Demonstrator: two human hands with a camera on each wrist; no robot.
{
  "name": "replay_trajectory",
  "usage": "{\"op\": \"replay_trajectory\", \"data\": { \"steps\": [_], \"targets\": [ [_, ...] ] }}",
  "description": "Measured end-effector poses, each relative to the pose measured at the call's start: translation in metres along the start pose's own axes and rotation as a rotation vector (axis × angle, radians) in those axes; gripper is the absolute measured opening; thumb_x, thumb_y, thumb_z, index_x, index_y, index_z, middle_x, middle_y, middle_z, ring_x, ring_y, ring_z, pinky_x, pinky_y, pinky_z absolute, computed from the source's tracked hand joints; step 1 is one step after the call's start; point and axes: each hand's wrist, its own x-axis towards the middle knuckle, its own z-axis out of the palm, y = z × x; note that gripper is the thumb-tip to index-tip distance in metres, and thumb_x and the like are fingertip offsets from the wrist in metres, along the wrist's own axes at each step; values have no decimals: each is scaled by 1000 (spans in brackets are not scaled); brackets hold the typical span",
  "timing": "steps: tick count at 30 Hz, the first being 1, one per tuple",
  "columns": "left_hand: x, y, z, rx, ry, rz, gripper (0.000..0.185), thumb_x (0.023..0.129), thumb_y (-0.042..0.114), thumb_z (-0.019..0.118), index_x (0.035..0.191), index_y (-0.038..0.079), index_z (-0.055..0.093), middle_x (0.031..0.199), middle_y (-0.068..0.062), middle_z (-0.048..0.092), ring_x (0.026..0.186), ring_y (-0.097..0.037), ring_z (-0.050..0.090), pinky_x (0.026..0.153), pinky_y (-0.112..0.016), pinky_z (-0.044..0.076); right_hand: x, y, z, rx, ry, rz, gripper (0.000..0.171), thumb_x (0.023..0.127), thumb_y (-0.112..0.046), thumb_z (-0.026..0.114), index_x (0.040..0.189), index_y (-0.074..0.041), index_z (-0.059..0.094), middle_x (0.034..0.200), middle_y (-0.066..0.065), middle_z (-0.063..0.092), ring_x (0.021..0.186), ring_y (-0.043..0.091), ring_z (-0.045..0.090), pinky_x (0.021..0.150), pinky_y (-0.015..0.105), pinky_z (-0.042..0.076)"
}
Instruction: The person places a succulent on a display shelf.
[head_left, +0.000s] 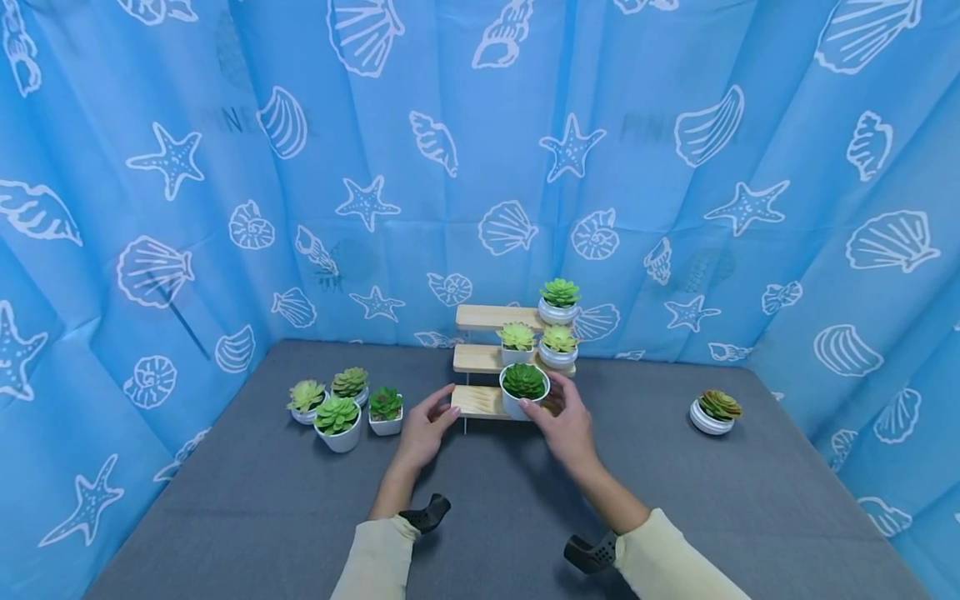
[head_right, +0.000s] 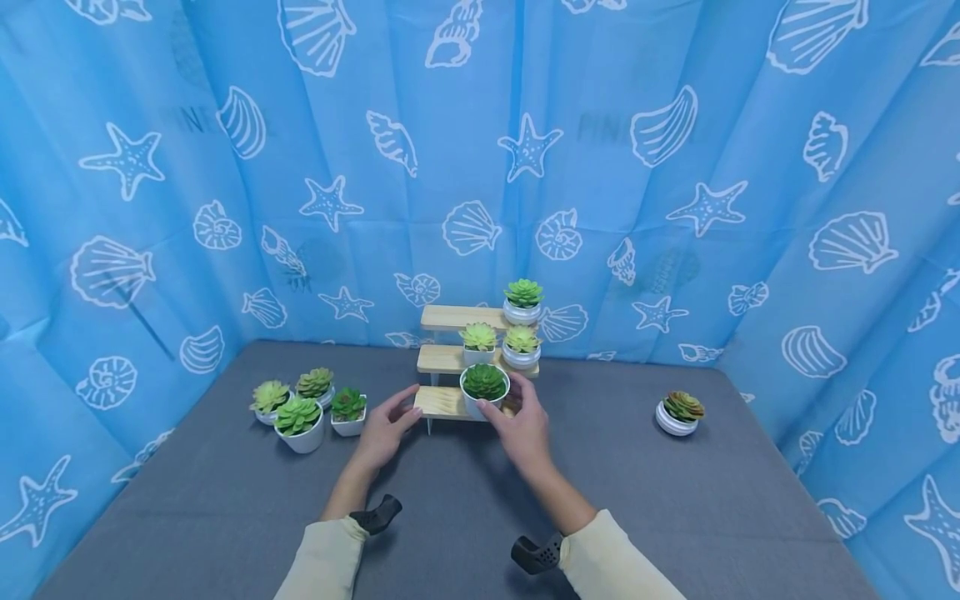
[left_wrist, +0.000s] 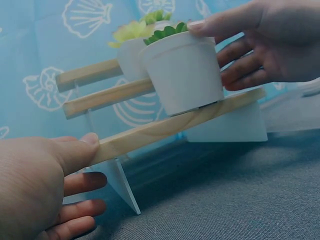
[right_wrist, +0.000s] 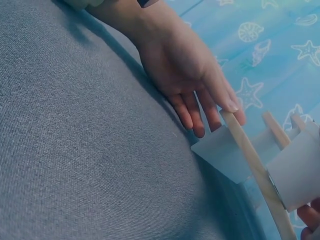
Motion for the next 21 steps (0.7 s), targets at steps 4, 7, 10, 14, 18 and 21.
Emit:
{"op": "replay_trajectory", "data": {
  "steps": [4, 7, 10, 14, 18, 21],
  "targets": [
    [0, 0, 0, 1, 2, 6, 46, 96, 26, 64, 140, 18, 55, 130, -10, 59, 113, -25, 56, 92, -46, 46, 1, 0, 1, 6, -4, -4, 61, 83, -18, 79, 134, -3, 48, 127, 18, 58, 115, 29, 56, 98, 42, 45],
    [-1, 0, 0, -4, 0, 2, 46, 96, 25, 64, 140, 18, 55, 131, -9, 58, 114, -24, 56, 93, -46, 45, 1, 1, 1, 8, -7, -3, 61, 84, -18, 79, 134, -3, 48, 127, 18, 58, 115, 29, 56, 97, 43, 45],
    [-1, 0, 0, -3, -2, 6, 46, 96, 25, 64, 140, 16, 54, 131, -9, 58, 114, -24, 56, 93, -46, 45, 1, 1, 1, -2, -12, -5, 60, 84, -19, 78, 134, -4, 48, 128, 18, 58, 115, 29, 56, 97, 43, 45],
    [0, 0, 0, -3, -5, 4, 46, 96, 26, 63, 140, 17, 54, 131, -10, 58, 114, -24, 56, 94, -46, 45, -1, 1, -1, -13, -14, -3, 61, 85, -19, 78, 135, -4, 47, 128, 18, 57, 116, 29, 56, 98, 43, 43],
    [0, -1, 0, -5, -6, 10, 45, 96, 26, 63, 139, 19, 55, 131, -9, 58, 114, -24, 56, 93, -46, 45, -3, 0, -7, -2, -25, 37, 62, 87, -22, 76, 138, -5, 45, 129, 18, 56, 119, 30, 54, 99, 44, 43],
    [-1, 0, -1, -7, -6, 15, 44, 96, 26, 63, 139, 20, 56, 132, -9, 58, 114, -24, 56, 92, -46, 46, -6, -1, -14, 11, -37, 62, 60, 90, -23, 72, 140, -4, 43, 131, 20, 55, 121, 32, 52, 100, 47, 42]
  ]
}}
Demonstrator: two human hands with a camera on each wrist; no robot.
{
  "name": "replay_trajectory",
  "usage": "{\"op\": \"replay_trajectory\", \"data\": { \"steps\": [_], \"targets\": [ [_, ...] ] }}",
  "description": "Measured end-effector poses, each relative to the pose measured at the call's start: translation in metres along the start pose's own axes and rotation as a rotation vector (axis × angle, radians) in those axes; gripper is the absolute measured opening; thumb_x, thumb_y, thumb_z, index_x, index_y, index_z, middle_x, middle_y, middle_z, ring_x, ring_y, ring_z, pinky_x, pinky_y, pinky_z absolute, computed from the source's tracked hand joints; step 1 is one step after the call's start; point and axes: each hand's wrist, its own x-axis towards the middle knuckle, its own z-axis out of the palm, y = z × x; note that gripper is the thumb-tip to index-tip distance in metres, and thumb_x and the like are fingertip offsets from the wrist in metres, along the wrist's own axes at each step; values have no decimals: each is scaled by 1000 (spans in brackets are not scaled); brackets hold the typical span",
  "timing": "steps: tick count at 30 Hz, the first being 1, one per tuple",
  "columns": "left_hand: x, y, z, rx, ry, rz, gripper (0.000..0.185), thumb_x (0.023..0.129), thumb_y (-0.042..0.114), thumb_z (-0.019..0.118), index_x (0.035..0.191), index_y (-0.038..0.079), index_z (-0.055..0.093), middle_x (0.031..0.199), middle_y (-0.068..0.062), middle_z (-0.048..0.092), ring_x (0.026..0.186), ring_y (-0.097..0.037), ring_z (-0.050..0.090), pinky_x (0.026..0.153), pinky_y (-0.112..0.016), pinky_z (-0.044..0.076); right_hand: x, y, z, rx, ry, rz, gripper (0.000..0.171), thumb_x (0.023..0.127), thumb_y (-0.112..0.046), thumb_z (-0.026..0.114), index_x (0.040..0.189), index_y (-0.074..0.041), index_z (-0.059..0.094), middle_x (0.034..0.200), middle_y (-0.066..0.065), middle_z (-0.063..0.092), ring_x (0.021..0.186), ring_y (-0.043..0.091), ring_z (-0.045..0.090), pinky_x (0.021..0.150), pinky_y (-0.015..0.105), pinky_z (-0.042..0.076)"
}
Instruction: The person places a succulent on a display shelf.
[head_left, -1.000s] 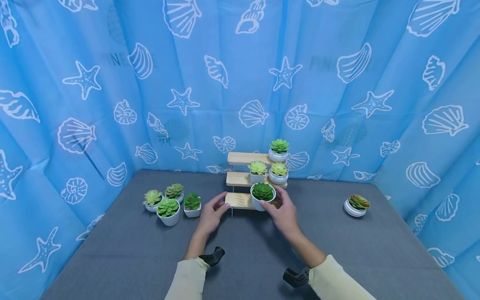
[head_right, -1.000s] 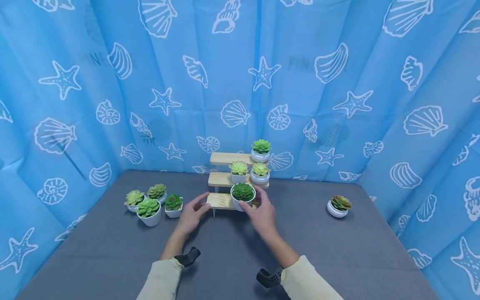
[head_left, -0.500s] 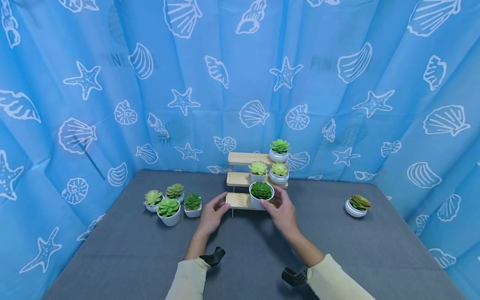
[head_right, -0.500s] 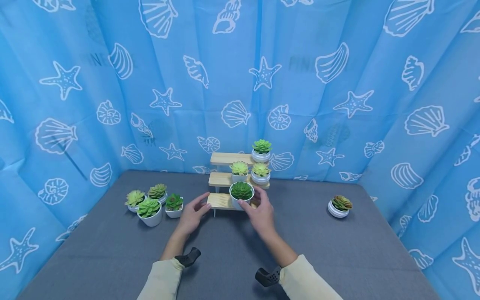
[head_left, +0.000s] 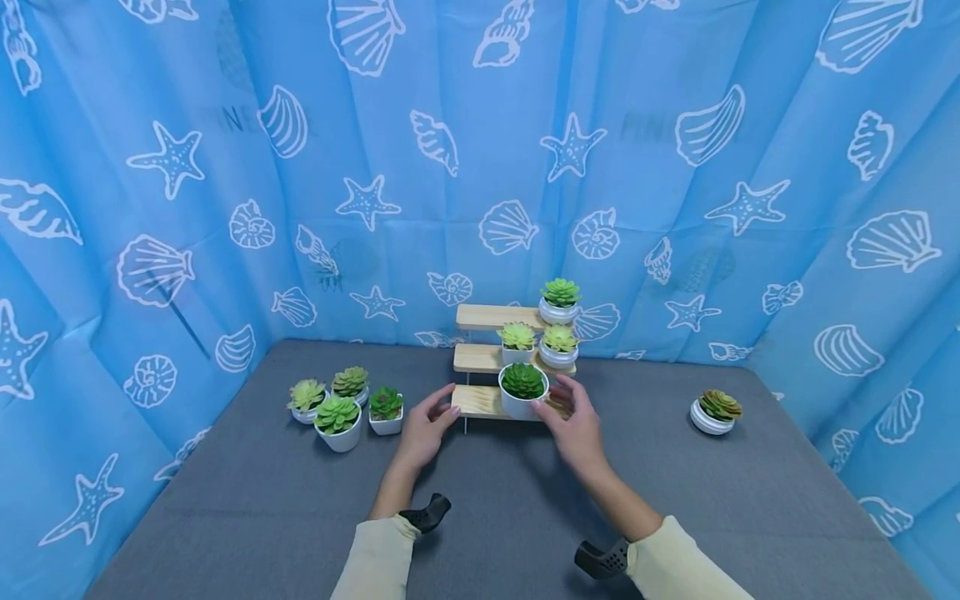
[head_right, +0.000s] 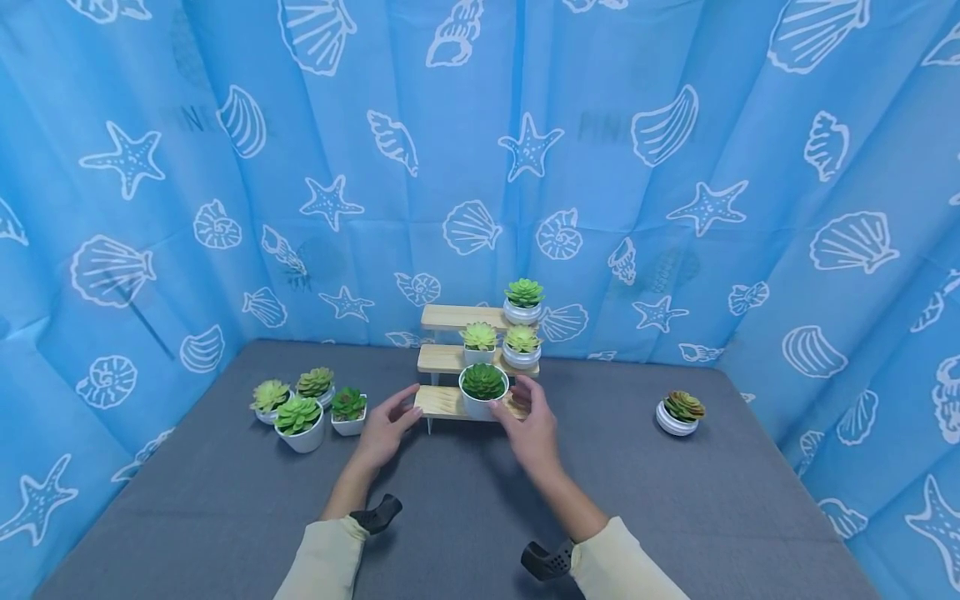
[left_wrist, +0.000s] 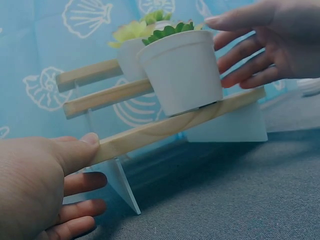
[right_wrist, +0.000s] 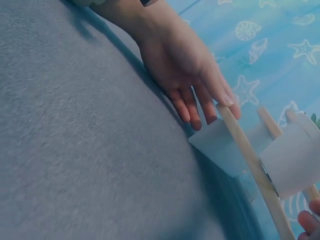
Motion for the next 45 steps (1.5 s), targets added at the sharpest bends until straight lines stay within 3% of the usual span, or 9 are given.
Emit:
{"op": "replay_trajectory", "data": {
  "steps": [11, 23, 41, 45],
  "targets": [
    [0, 3, 0, 21, 7, 11, 45, 96, 25, 63, 140, 16, 55, 128, -10, 60, 112, -25, 57, 92, -46, 46, -11, 10, -29, -90, 28, -39, 44, 96, -18, 64, 134, -1, 48, 127, 21, 58, 119, 31, 52, 102, 47, 38],
    [-2, 3, 0, 12, 8, 0, 45, 96, 26, 63, 139, 17, 55, 130, -10, 59, 113, -25, 57, 92, -46, 46, -17, 37, -60, -282, 25, -121, 23, 94, -11, 65, 114, 0, 64, 107, 13, 68, 94, 22, 62, 78, 25, 49],
    [1, 1, 1, 16, 24, -45, 44, 95, 25, 65, 138, 22, 57, 123, -8, 63, 111, -23, 58, 93, -46, 45, -8, 52, -130, -618, -149, -247, 18, 91, -8, 67, 108, -1, 67, 91, 3, 68, 82, 19, 63, 69, 37, 51],
    [1, 1, 1, 14, 17, -25, 44, 96, 25, 64, 139, 21, 56, 124, -9, 62, 112, -24, 58, 93, -46, 45, -5, 51, -144, -688, -173, -281, 18, 90, -10, 69, 107, -1, 67, 89, 2, 68, 81, 20, 63, 70, 42, 51]
  ]
}}
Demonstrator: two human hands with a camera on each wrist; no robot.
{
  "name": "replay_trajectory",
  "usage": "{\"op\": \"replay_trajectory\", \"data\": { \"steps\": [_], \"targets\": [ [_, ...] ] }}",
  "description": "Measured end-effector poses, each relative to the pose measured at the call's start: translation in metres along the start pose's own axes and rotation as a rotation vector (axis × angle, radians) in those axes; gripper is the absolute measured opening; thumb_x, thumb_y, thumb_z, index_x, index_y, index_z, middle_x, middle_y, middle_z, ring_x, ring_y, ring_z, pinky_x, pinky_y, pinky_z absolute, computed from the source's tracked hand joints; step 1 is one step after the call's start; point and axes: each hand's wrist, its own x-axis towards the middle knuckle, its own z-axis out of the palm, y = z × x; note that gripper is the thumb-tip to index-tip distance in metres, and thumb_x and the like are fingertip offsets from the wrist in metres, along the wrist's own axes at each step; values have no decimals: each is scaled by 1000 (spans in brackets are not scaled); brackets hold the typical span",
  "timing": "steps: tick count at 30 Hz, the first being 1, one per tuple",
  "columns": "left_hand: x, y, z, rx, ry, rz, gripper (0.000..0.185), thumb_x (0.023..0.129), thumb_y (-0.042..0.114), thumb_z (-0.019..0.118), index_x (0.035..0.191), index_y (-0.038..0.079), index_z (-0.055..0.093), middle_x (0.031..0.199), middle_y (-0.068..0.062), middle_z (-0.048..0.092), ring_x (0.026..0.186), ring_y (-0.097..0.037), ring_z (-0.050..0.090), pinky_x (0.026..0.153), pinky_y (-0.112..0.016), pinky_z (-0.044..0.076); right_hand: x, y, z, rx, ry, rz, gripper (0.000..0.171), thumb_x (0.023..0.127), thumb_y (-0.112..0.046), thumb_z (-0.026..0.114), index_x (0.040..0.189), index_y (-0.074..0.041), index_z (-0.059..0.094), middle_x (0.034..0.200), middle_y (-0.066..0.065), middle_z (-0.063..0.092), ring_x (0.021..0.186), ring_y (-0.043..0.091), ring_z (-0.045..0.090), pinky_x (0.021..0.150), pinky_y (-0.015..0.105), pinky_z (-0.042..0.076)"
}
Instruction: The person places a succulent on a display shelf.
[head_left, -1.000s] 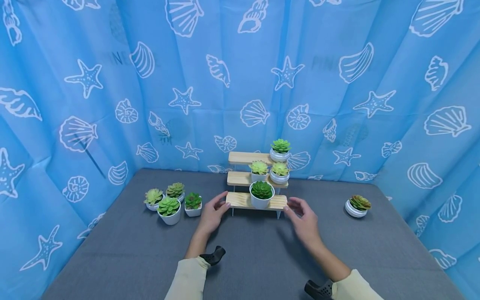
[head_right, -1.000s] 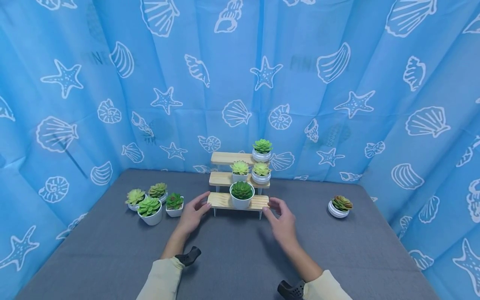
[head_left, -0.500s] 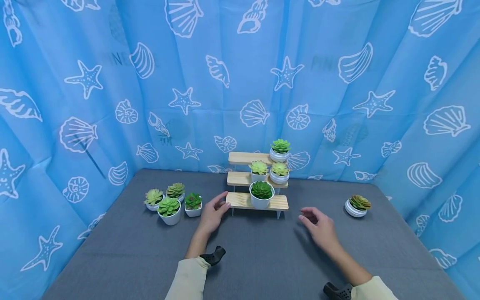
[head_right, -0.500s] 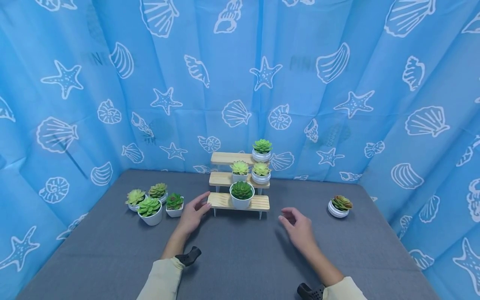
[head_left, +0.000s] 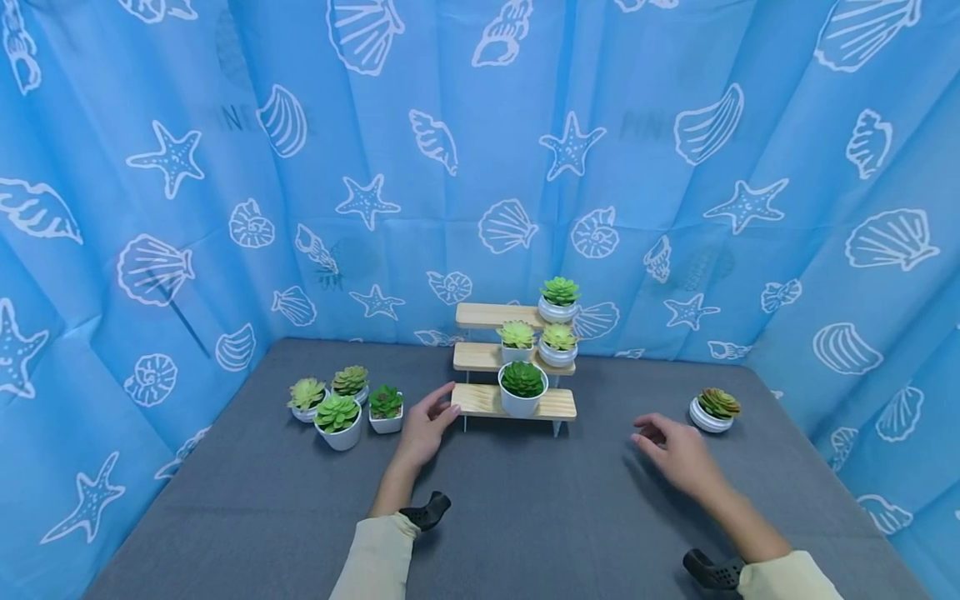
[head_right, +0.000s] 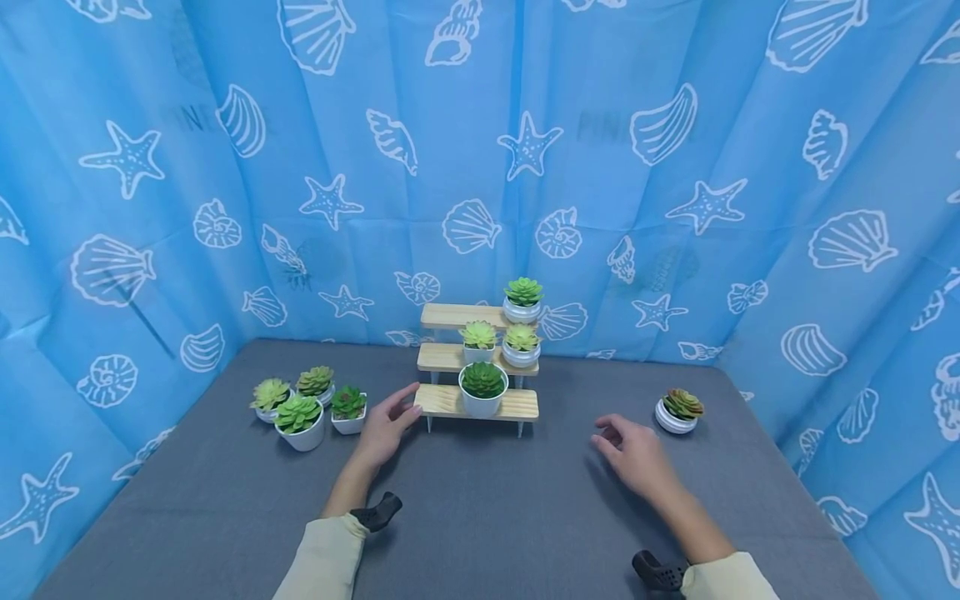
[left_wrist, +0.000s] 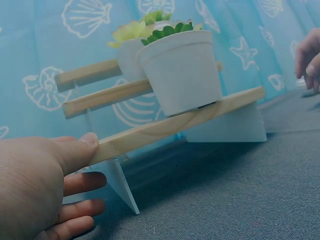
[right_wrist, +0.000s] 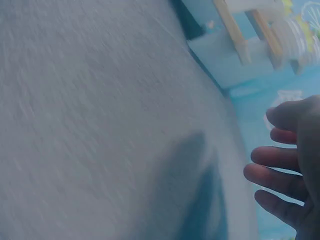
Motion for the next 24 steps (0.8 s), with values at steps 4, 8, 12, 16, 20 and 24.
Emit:
{"op": "replay_trajectory", "data": {
  "steps": [4, 8, 12, 16, 20, 24],
  "targets": [
    [0, 0, 0, 2, -2, 10, 44, 96, 26, 64, 138, 21, 57, 125, -10, 62, 112, -24, 58, 93, -46, 45, 0, 6, -12, -67, -11, -15, 20, 90, -12, 70, 107, -2, 68, 87, 1, 67, 80, 21, 63, 69, 44, 51],
    [0, 0, 0, 7, -2, 11, 45, 96, 27, 64, 139, 19, 56, 126, -10, 61, 113, -25, 58, 93, -47, 45, 0, 10, -22, -123, -8, -20, 21, 90, -12, 69, 108, -1, 67, 87, 3, 67, 81, 24, 63, 70, 48, 50],
    [0, -1, 0, 1, -3, -3, 45, 96, 26, 64, 139, 21, 56, 127, -9, 61, 113, -24, 57, 93, -47, 45, -1, 15, -31, -187, 24, -33, 21, 90, -12, 69, 107, -1, 67, 90, 7, 68, 84, 29, 65, 70, 51, 50],
    [0, 0, -1, 0, -1, -19, 44, 95, 27, 65, 139, 24, 56, 126, -8, 61, 113, -23, 57, 94, -46, 45, -2, 19, -37, -246, 104, -78, 19, 87, -9, 71, 104, -1, 68, 93, 12, 68, 85, 32, 64, 70, 53, 50],
    [0, 0, -1, 4, -2, -13, 45, 95, 27, 65, 139, 23, 56, 125, -8, 62, 112, -23, 57, 94, -46, 45, -3, 24, -42, -303, 197, -126, 19, 83, -7, 74, 100, 0, 69, 94, 18, 67, 88, 37, 63, 75, 57, 48],
    [-1, 0, -1, 3, -7, -17, 45, 96, 27, 64, 140, 22, 55, 126, -8, 61, 112, -23, 57, 94, -46, 45, -2, 30, -45, -347, 265, -142, 21, 81, -8, 74, 99, 1, 68, 95, 22, 67, 91, 41, 60, 79, 59, 45]
  ]
}}
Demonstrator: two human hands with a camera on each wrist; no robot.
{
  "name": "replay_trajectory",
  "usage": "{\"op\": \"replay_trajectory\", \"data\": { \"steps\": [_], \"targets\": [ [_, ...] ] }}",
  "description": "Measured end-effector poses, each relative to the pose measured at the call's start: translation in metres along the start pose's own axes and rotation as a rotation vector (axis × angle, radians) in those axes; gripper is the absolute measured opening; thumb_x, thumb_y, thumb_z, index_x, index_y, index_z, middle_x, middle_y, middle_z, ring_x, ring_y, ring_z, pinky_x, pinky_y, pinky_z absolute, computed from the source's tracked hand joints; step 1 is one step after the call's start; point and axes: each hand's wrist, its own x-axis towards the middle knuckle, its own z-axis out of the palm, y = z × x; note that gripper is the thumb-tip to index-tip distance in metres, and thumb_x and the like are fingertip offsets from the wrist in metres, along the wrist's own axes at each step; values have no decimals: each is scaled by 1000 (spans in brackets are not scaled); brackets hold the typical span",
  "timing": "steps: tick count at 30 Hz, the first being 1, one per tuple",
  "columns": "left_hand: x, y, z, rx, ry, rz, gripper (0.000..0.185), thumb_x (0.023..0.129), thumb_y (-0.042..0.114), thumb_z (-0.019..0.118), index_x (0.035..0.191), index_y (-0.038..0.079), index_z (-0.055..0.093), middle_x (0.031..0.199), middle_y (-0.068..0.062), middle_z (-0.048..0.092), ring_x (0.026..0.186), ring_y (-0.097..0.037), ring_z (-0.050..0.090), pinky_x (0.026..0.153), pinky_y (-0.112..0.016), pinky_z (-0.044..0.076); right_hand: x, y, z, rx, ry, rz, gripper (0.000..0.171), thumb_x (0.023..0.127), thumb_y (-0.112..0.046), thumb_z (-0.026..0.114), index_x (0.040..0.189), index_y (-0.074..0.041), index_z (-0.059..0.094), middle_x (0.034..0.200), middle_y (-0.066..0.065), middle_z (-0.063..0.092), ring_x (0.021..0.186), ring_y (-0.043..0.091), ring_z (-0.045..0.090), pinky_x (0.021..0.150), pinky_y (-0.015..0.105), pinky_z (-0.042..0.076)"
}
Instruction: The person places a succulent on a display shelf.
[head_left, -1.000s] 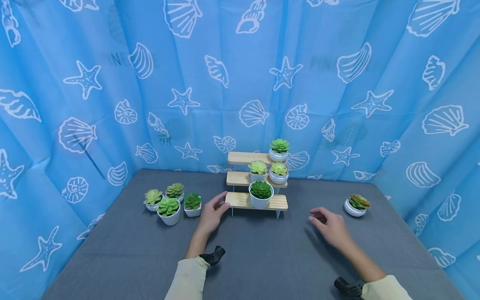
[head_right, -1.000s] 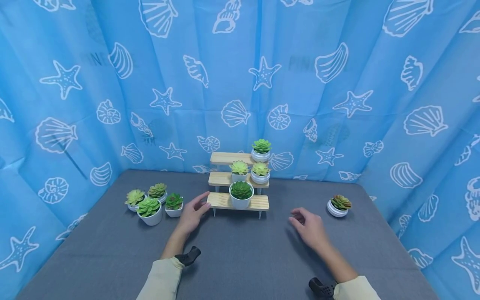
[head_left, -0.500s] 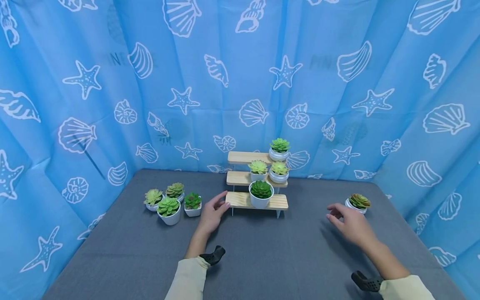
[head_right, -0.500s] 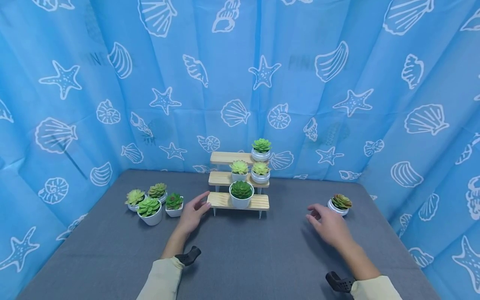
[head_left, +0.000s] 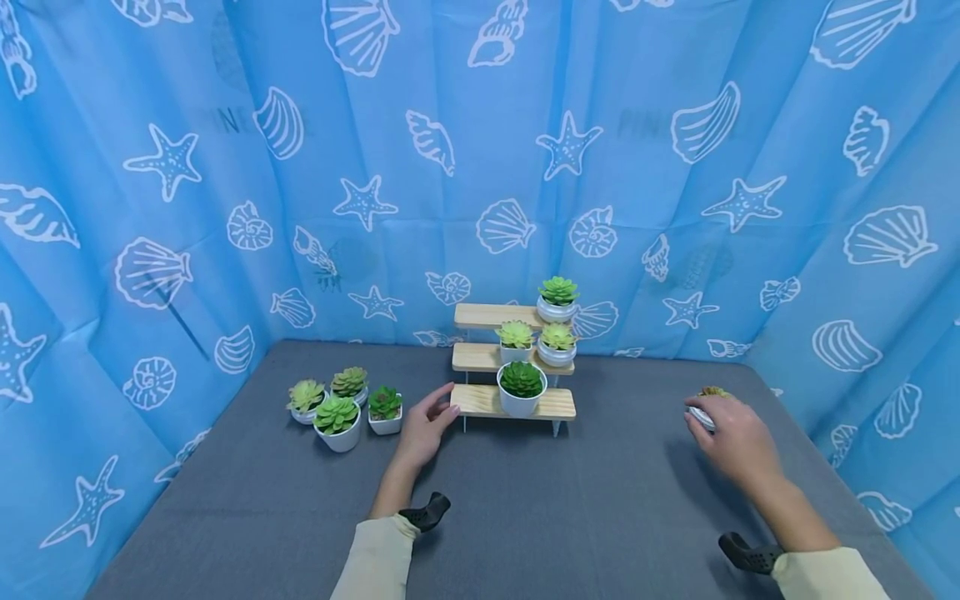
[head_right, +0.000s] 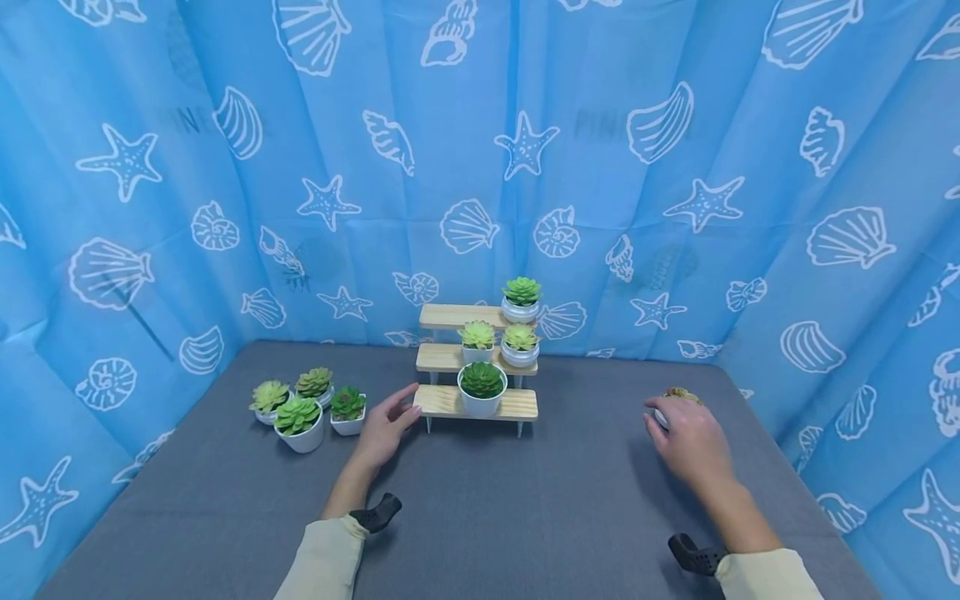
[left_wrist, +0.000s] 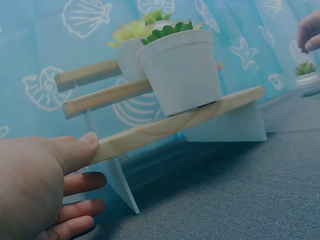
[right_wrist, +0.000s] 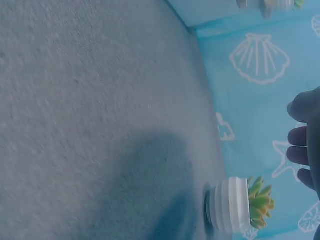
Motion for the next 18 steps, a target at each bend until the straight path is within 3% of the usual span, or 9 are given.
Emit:
{"op": "replay_trajectory", "data": {
  "steps": [10, 18],
  "targets": [
    [0, 0, 0, -6, -2, -3, 45, 96, 27, 63, 140, 22, 54, 127, -8, 61, 113, -23, 56, 94, -46, 45, 1, 18, 3, 31, 116, 78, 30, 79, -4, 77, 106, 3, 65, 99, 25, 65, 95, 42, 54, 78, 60, 41],
    [-1, -1, 0, -8, -8, 0, 46, 97, 28, 63, 141, 20, 54, 127, -9, 61, 113, -23, 57, 92, -46, 46, -2, 28, 12, 77, 161, 228, 43, 81, -6, 77, 118, 7, 57, 112, 29, 57, 104, 46, 48, 86, 59, 36]
  ]
}}
